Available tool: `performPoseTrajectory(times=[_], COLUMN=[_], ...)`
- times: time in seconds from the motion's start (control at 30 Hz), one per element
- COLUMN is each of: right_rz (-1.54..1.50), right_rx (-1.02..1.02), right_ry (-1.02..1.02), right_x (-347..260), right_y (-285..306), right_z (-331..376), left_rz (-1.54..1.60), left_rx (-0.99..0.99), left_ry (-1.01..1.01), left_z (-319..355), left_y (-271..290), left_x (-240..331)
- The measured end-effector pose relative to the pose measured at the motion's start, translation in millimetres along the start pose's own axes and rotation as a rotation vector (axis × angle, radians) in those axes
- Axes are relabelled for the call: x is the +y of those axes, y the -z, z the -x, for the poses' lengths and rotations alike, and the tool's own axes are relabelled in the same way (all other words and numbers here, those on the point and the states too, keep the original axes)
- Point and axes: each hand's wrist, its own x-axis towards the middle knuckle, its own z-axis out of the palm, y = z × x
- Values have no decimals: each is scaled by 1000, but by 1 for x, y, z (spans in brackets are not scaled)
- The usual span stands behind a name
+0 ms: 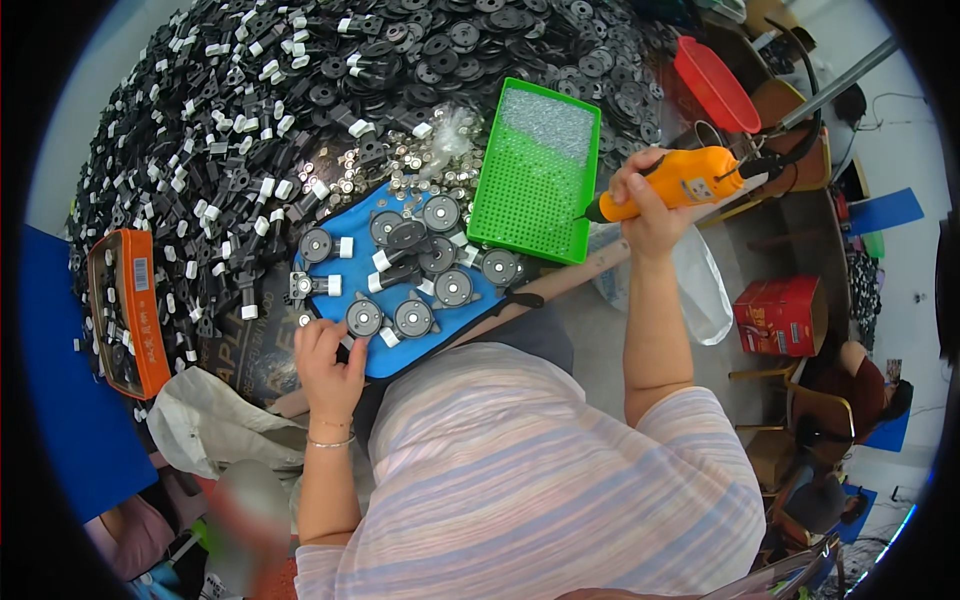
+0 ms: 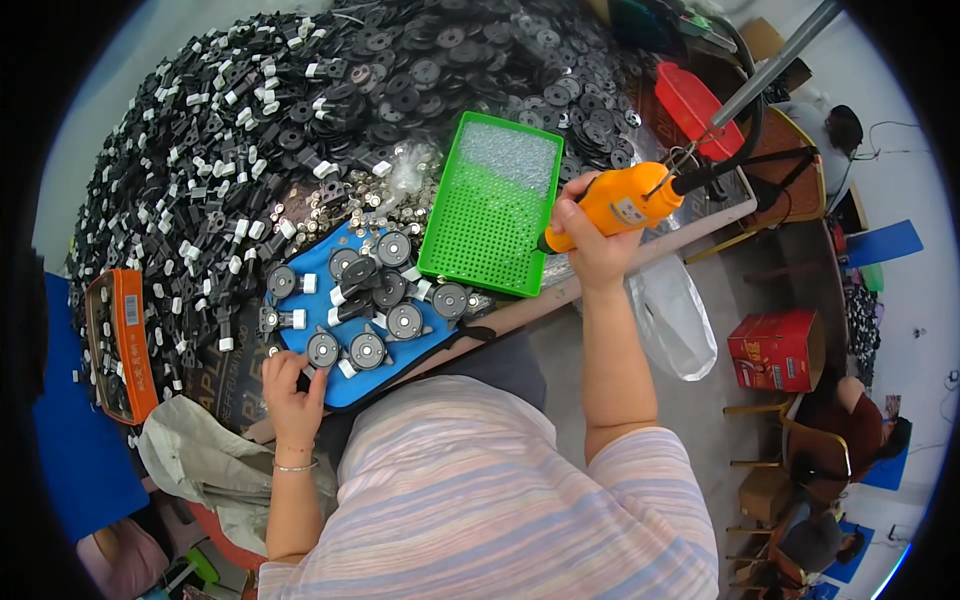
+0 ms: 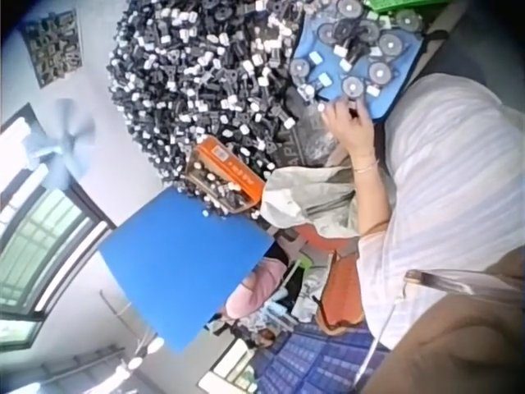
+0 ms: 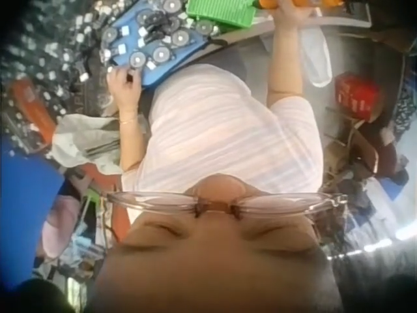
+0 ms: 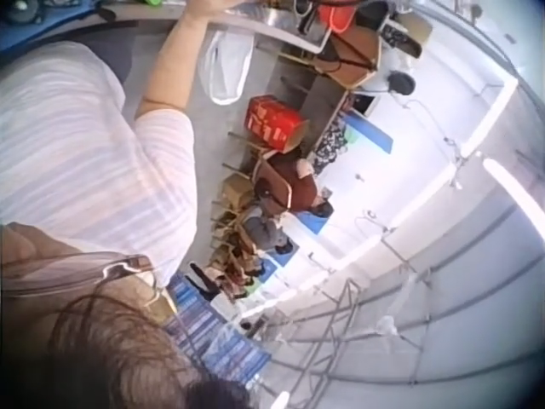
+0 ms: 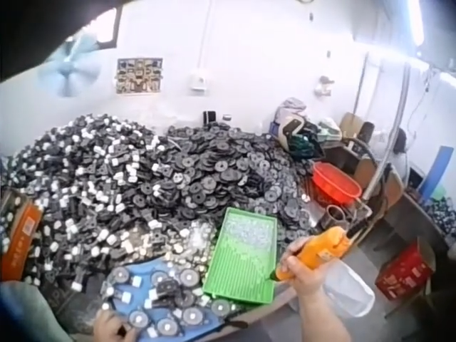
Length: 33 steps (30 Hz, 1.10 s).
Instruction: Assembling small mechanical or electronic parts onto a fixture using an electric screwdriver at a factory workbench.
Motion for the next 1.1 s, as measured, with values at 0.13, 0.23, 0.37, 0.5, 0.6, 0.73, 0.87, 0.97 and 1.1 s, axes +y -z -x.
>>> performPoseTrajectory(times=[0.13, 0.23, 0.37, 0.5, 0.6, 0.73, 0.87, 0.97, 1.1], right_rz=[58, 29, -99, -249, -285, -201, -243, -234, -255], right_rx=[43, 66, -177, -422, -544, -736, -743, -730, -720], right_ry=[-2, 3, 60, -27, -128, -71, -159, -184, -210], right_x=[0, -8, -21, -15, 2, 18, 23, 31, 33], right_y=[-4, -14, -37, -99, -144, -183, -203, -207, -207], right_z=[-1, -3, -2, 16, 37, 43, 50, 56, 59], left_rz=[14, 15, -3, 6, 20, 45, 31, 45, 46], left_rx=[10, 25, 24, 16, 17, 39, 29, 32, 26], left_ry=[1, 5, 16, -7, 7, 21, 26, 31, 38], left_z=[0, 0, 1, 0, 0, 1, 3, 3, 2], left_y=[2, 3, 1, -1, -2, -2, 0, -1, 1], left_x=[-2, -1, 0, -1, -4, -5, -9, -10, -9])
